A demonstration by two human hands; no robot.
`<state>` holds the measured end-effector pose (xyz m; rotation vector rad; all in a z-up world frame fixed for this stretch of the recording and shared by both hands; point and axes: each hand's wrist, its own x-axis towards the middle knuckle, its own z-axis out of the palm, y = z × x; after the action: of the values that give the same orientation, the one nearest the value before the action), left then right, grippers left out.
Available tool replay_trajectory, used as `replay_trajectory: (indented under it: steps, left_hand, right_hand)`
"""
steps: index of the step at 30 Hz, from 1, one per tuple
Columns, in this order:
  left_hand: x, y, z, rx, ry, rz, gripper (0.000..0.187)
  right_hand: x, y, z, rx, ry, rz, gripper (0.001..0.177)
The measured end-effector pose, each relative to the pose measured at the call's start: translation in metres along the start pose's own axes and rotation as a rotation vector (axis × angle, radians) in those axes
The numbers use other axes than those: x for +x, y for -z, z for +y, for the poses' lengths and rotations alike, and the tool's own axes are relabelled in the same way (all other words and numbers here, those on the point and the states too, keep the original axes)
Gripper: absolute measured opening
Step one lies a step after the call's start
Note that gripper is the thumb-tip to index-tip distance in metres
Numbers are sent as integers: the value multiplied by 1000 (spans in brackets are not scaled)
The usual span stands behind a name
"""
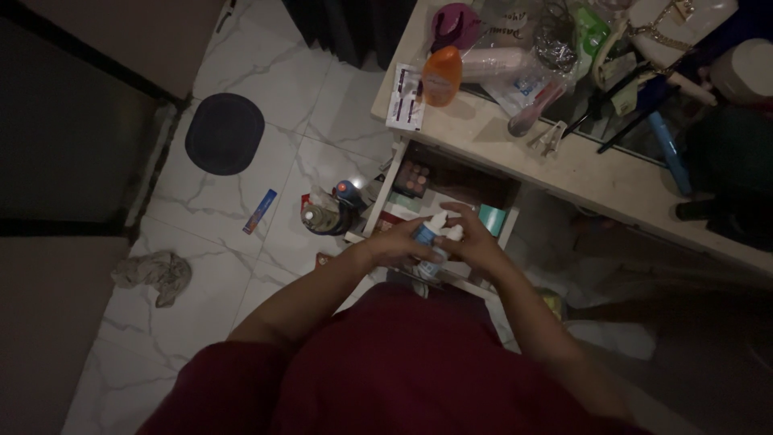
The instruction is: Organizing various cosmetic and personal care items from a vanity surface into a drawer.
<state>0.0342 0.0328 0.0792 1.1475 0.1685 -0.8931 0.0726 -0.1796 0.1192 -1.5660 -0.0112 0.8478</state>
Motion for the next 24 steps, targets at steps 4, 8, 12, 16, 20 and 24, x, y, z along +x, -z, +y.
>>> replay_trajectory:
  steps: [4, 8, 12, 16, 20, 24]
  left_hand:
    - [-6, -3, 6, 82, 30, 38, 97]
    - [-7, -1, -8, 111, 95, 3, 104]
    - [-4, 1, -20, 146, 80, 24, 116]
    - [10, 22, -42, 242, -83, 141, 118]
    - [7, 31, -51, -5, -140, 199, 117]
    - [-11, 32, -54, -141, -62, 238, 101]
  right_hand:
    - [-9, -1, -26, -73, 38, -92, 70]
    - [-8, -2, -35, -286, -143, -154, 62]
    - [3, -1, -20, -160, -159, -273, 44]
    - [20, 1, -7, -185, -209, -159, 45]
    - [58, 13, 38, 157, -136, 176, 43]
    - [104, 19, 64, 463, -210, 524, 53]
